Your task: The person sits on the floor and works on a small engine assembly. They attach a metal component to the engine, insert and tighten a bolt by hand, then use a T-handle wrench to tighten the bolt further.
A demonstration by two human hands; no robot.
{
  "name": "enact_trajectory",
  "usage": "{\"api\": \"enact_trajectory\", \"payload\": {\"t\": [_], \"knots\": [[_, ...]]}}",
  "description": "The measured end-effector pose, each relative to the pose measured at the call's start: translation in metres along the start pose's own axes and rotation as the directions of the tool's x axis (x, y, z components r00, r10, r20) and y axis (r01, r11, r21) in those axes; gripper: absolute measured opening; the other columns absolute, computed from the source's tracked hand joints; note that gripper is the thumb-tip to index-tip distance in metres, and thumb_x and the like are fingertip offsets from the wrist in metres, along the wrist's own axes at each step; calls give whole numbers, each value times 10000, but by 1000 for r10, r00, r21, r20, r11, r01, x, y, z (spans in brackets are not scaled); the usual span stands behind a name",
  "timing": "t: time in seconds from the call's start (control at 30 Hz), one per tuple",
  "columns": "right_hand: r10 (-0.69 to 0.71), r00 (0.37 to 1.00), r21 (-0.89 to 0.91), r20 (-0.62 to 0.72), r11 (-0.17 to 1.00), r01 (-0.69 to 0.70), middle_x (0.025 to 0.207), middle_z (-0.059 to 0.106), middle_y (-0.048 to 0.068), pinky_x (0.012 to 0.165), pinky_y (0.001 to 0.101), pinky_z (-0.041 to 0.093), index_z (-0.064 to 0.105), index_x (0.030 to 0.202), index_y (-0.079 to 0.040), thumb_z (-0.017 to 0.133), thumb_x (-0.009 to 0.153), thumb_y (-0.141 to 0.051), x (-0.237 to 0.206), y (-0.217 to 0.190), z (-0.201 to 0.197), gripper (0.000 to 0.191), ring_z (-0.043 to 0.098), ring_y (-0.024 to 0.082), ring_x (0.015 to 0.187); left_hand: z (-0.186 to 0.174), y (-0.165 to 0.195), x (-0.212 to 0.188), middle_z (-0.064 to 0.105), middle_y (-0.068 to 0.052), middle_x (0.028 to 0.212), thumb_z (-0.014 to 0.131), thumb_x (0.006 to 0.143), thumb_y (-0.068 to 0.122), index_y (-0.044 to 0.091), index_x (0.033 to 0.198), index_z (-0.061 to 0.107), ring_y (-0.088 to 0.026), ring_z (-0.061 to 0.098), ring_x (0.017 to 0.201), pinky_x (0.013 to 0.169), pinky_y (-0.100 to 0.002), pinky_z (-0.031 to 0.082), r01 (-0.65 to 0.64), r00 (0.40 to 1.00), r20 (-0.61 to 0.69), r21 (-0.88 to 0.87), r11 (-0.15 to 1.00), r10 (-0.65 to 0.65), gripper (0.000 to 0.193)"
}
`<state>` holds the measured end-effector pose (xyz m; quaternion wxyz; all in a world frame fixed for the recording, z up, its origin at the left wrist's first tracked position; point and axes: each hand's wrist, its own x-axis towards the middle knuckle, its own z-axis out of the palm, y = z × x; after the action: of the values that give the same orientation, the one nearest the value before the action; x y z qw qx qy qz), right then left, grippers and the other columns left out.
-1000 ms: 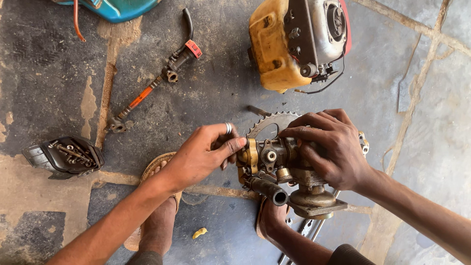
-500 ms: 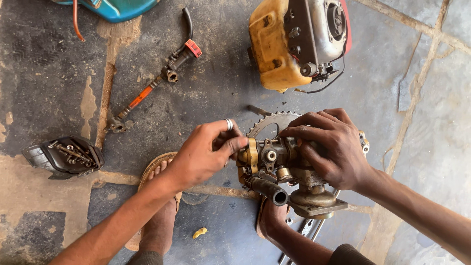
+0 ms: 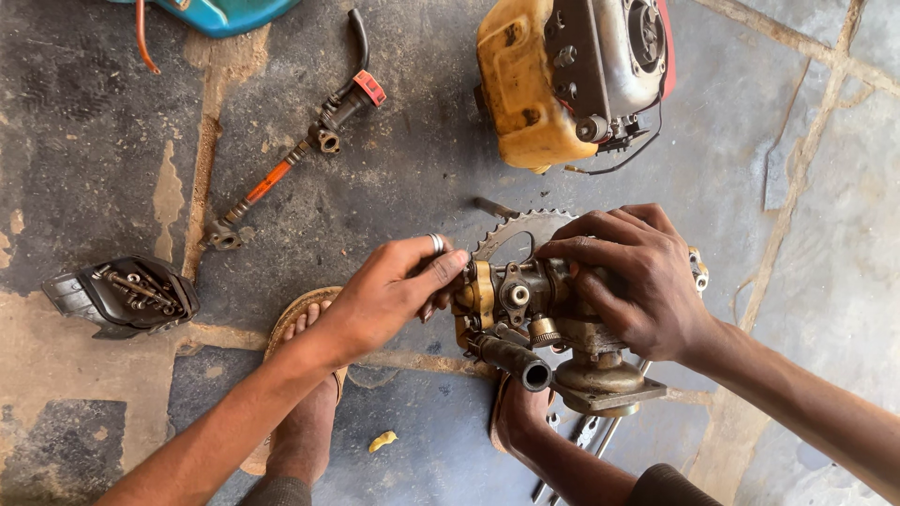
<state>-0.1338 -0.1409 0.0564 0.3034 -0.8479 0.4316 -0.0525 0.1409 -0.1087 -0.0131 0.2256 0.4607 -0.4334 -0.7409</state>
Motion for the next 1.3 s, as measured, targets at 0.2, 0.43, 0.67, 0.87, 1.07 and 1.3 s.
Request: {"api": "enact_trajectory", "payload": {"t": [0.2,0.43,0.67,0.87,1.07,1.3], "knots": [[4,1000,-9,-1,1000,-4,1064,727,66,1001,430,387,749,1144,-145,530,776,-238,1,-1,0,438,661,235,1034,2,6,-2,619,5,666,692,962,229,47,917,695,-64,503,612,535,-261,438,-89,990,-81,250,964,112,188],[1,1000,0,-6,1000,-1,1051,727,60,986,426,390,753,1139,-146,526,761,-245,2,-1,0,452,663,224,1009,-1,3,-3,601,15,712,690,983,213,32,943,681,-60,503,626,553,-286,443,-84,993,-80,58,995,88,185],[-5,1000,2,-10,1000,5,1082,733,50,997,423,389,750,1136,-146,528,775,-241,0,0,1,435,663,220,1034,3,5,-5,578,-3,634,669,986,244,29,939,681,-59,470,582,511,-303,402,-209,966,-91,281,936,243,221],[-6,1000,-12,-5,1000,6,1096,733,50,997,420,385,749,1141,-143,527,786,-225,0,-1,0,427,658,227,1052,0,7,-8,619,15,668,671,964,284,55,924,697,-69,478,551,484,-319,387,-212,965,-97,258,942,244,233],[-25,1000,8,-5,1000,26,1104,730,50,1020,430,390,749,1138,-143,534,769,-246,1,-2,1,439,664,232,1077,3,6,-7,548,-29,624,608,1037,245,42,917,669,-81,431,546,478,-325,374,-116,989,-62,268,957,137,244],[-20,1000,53,8,998,20,1113,718,63,1023,438,388,740,1149,-126,529,773,-254,-6,3,-6,450,672,218,1026,6,10,-6,674,25,847,675,936,182,4,993,662,-37,616,777,667,-277,541,-372,927,-48,19,928,373,187]]}}
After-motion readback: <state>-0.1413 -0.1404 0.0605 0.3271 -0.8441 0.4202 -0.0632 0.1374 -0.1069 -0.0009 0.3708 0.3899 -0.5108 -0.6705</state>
